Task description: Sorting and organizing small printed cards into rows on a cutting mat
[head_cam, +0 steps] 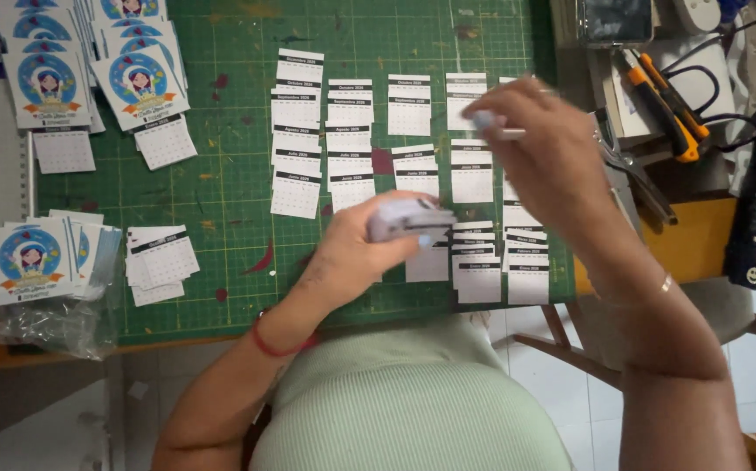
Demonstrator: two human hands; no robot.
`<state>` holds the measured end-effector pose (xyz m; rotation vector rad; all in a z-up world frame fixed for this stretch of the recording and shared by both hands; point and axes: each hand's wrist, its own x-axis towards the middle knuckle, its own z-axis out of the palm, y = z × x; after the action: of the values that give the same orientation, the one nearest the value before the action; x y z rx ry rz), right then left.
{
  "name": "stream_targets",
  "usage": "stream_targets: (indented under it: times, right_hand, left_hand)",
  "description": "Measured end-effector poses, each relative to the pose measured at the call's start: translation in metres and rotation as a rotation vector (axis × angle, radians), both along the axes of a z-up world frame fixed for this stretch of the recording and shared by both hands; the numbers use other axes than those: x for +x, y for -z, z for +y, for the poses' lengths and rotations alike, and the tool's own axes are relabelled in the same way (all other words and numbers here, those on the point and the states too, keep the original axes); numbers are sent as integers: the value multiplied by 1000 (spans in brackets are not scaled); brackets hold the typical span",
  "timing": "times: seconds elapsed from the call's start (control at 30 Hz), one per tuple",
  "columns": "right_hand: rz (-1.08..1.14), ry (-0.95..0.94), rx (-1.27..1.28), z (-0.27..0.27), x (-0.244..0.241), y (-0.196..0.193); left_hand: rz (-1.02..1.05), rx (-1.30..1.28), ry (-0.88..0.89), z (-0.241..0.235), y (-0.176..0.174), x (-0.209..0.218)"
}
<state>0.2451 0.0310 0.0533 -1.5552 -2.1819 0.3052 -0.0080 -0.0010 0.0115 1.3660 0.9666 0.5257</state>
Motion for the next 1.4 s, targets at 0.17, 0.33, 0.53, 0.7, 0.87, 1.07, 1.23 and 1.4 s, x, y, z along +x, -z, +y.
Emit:
stream_targets:
  times: [0.17,0.33,0.53,0.7,0.87,1.07,1.23,1.4]
  right_hand:
    - [139,-77,236,-40,20,-4]
    - [107,-144,34,-55,9,10]
    - [213,-20,-140,-64,-1,15]
    - [252,-30,-53,-92,11,27]
    - [280,2,-28,-113,20,19]
    - [315,109,19,-121,34,7]
    - [209,277,-52,-135,45,-4]
    - [363,266,-34,-155,36,-20]
  left_hand:
    - [-483,-194,-144,-7,22,2]
    - [-574,-244,-143,-13,36,13]
    - [-641,-368,-244,-24,36,26]
    - [-627,-404,-180,-40,44,29]
    - [-569,-448,-203,-48,38,36]
    - [-507,-431,-169,-45,30,38]
    - [-366,-463,-62,-43,22,33]
    - [-358,-570,-134,-46,10,36]
